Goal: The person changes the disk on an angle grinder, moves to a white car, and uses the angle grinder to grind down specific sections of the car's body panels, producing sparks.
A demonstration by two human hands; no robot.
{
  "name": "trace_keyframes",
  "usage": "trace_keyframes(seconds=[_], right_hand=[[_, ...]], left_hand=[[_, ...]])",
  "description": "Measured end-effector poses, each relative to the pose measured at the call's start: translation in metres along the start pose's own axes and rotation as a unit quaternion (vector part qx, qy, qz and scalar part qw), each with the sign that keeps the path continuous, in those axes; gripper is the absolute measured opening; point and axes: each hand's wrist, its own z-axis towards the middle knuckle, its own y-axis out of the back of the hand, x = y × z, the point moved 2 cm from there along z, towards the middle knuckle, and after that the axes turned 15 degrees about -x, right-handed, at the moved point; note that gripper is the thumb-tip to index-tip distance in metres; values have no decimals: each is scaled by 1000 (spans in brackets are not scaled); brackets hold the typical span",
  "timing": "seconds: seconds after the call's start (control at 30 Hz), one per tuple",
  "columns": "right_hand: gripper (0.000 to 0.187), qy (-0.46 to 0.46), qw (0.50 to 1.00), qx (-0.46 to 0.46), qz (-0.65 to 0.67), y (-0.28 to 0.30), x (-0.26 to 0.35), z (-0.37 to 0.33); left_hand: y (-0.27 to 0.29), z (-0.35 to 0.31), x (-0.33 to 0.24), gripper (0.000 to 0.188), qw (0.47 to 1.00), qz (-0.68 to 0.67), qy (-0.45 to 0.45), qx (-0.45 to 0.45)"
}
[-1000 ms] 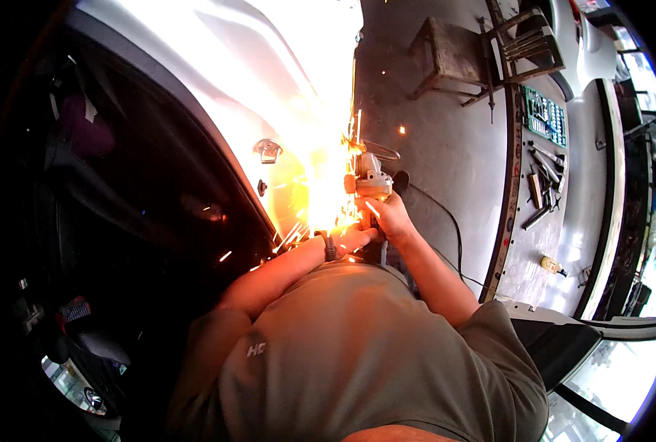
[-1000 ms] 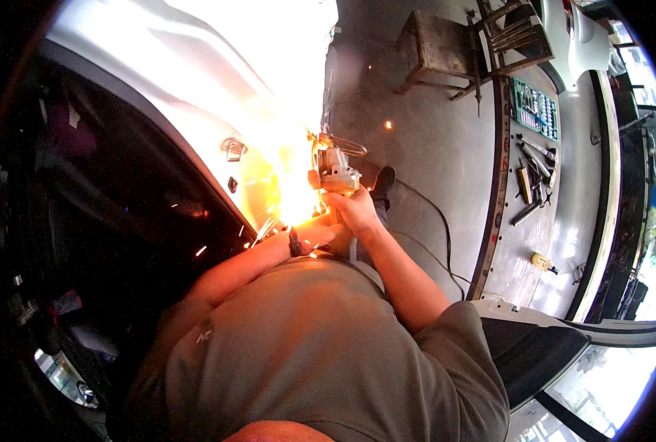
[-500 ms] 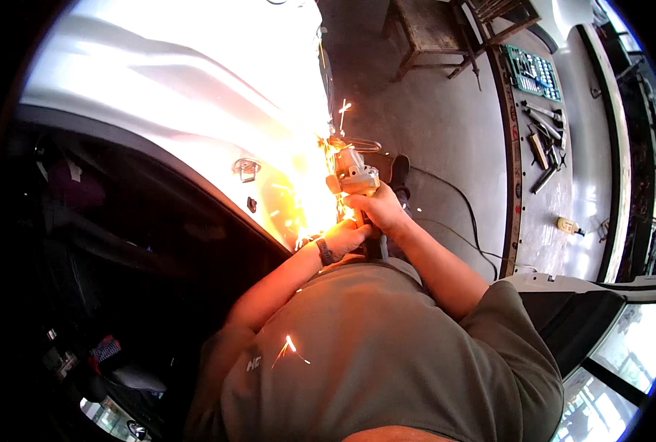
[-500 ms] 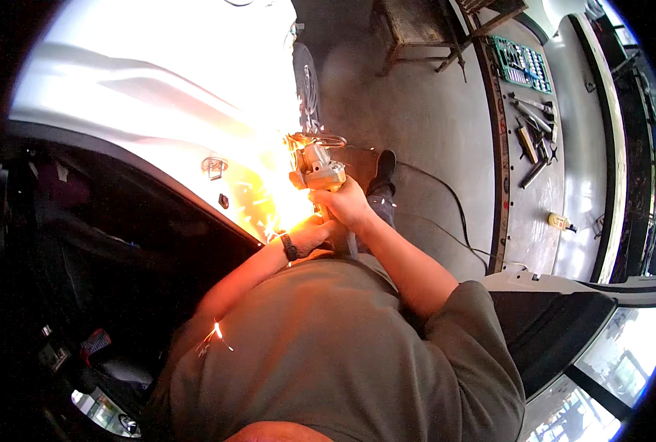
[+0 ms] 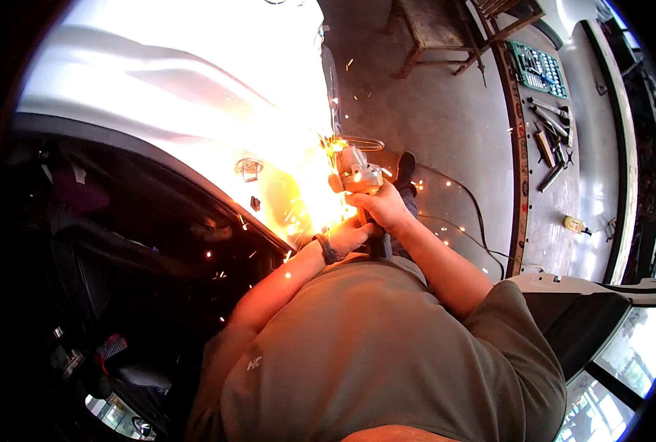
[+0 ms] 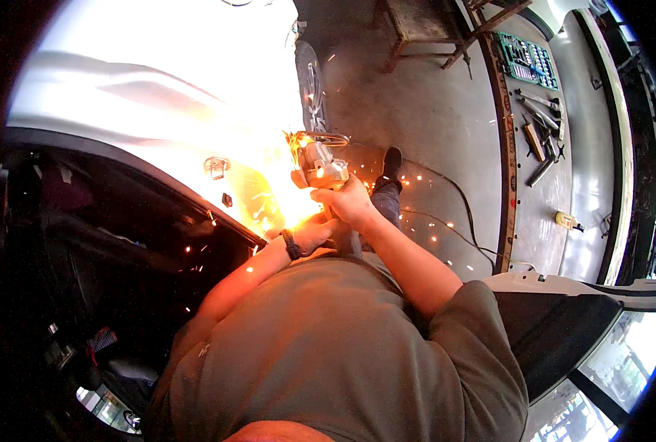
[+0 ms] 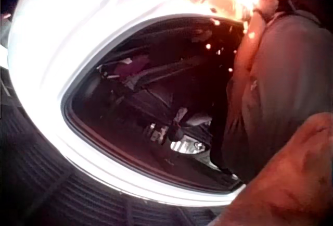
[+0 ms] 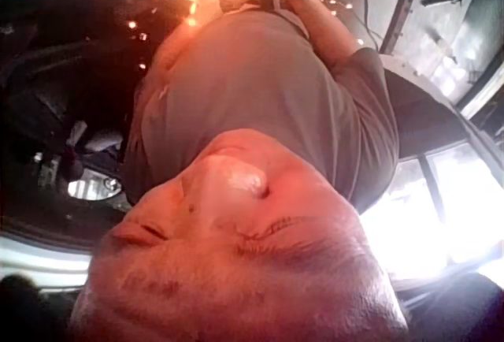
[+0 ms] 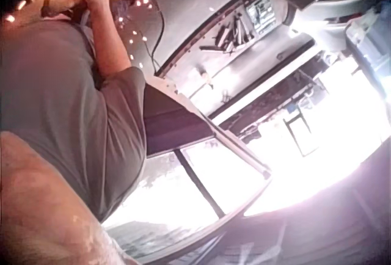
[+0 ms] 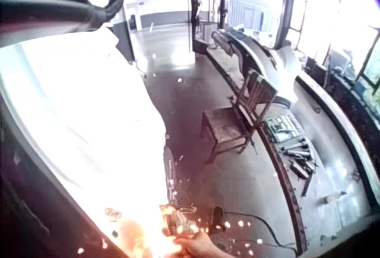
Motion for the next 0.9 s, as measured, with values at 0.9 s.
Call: trace_keyframes(seconds=[0.9], right_hand=[[33, 14, 999, -7, -32, -4, 12, -7]], left_hand=[[-6, -9, -13, 29, 999, 2, -37, -19]])
